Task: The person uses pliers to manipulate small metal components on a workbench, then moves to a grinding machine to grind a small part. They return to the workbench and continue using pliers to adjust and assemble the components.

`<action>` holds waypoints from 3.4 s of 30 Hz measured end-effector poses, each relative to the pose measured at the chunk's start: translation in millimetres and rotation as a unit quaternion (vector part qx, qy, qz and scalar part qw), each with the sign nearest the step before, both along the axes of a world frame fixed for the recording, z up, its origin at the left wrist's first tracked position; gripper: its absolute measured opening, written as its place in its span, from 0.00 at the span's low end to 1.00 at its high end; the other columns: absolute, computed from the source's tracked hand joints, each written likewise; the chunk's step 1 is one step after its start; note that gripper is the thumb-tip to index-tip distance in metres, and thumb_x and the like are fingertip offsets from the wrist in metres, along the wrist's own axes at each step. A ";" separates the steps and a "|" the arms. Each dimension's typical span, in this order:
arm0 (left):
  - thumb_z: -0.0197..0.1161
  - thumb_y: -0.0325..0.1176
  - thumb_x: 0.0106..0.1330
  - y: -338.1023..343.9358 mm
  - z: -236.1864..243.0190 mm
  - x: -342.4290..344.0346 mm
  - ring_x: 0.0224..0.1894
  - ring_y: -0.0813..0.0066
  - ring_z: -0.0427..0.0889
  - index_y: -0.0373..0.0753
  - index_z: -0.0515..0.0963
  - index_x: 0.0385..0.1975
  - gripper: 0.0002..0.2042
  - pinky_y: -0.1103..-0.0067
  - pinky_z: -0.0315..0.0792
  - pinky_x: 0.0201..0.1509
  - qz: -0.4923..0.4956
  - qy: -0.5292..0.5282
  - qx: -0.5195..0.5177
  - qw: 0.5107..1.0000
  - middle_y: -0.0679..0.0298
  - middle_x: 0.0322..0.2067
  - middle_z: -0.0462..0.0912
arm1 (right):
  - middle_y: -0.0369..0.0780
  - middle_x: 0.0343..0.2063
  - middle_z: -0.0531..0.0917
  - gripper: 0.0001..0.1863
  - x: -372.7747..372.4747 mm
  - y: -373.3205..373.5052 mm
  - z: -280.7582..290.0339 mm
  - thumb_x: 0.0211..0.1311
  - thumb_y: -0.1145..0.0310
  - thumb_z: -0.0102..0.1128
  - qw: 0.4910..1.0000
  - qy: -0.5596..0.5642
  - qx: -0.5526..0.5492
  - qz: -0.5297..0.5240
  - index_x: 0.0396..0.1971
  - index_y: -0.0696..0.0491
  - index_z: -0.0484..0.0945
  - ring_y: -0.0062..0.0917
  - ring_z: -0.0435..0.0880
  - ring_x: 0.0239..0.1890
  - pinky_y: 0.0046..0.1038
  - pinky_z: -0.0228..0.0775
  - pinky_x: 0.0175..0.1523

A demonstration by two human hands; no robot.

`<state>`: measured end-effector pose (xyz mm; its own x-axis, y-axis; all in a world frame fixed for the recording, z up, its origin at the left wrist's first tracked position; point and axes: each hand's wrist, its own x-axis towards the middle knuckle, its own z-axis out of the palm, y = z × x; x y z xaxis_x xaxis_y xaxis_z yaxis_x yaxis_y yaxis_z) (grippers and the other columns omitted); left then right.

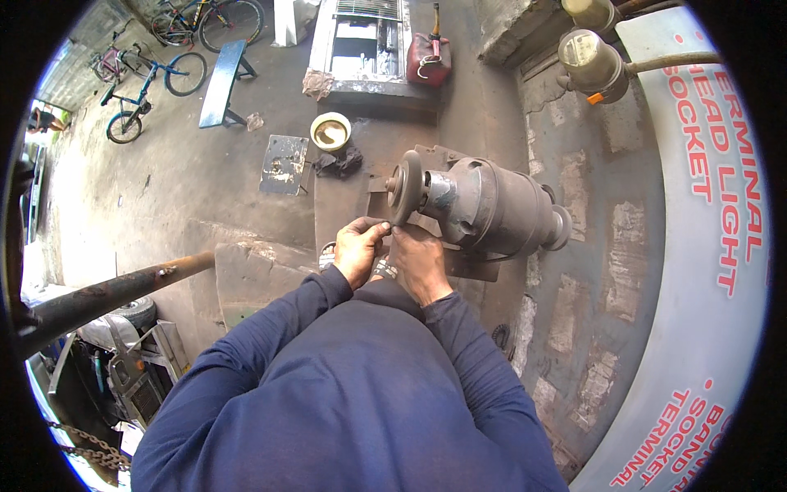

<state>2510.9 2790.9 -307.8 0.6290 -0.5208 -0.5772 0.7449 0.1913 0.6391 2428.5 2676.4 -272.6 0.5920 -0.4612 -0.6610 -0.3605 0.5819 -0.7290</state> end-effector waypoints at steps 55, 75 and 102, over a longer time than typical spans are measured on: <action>0.66 0.33 0.72 27.3 -11.1 15.1 0.26 0.82 0.73 0.36 0.81 0.41 0.07 0.85 0.65 0.30 -0.140 0.221 -0.166 0.951 0.67 0.30 0.81 | 0.30 0.26 0.79 0.11 -19.3 -1.7 2.9 0.75 0.65 0.63 0.939 -0.047 -0.301 0.160 0.43 0.58 0.83 0.13 0.71 0.24 0.19 0.64 0.30; 0.44 0.66 0.74 31.7 18.9 16.2 0.74 0.51 0.64 0.33 0.49 0.80 0.46 0.55 0.58 0.79 -0.120 0.249 -0.308 0.910 0.44 0.78 0.54 | 0.46 0.34 0.90 0.14 -12.5 20.4 32.5 0.69 0.62 0.67 0.856 0.016 -0.406 0.320 0.43 0.57 0.88 0.31 0.90 0.36 0.31 0.79 0.42; 0.63 0.35 0.76 13.7 -16.4 19.9 0.42 0.73 0.82 0.39 0.81 0.43 0.07 0.73 0.81 0.51 -0.143 0.334 -0.158 0.918 0.65 0.39 0.84 | 0.40 0.39 0.90 0.08 -1.0 -22.0 24.0 0.69 0.75 0.64 0.934 -0.075 -0.270 0.221 0.43 0.64 0.85 0.20 0.85 0.40 0.27 0.78 0.48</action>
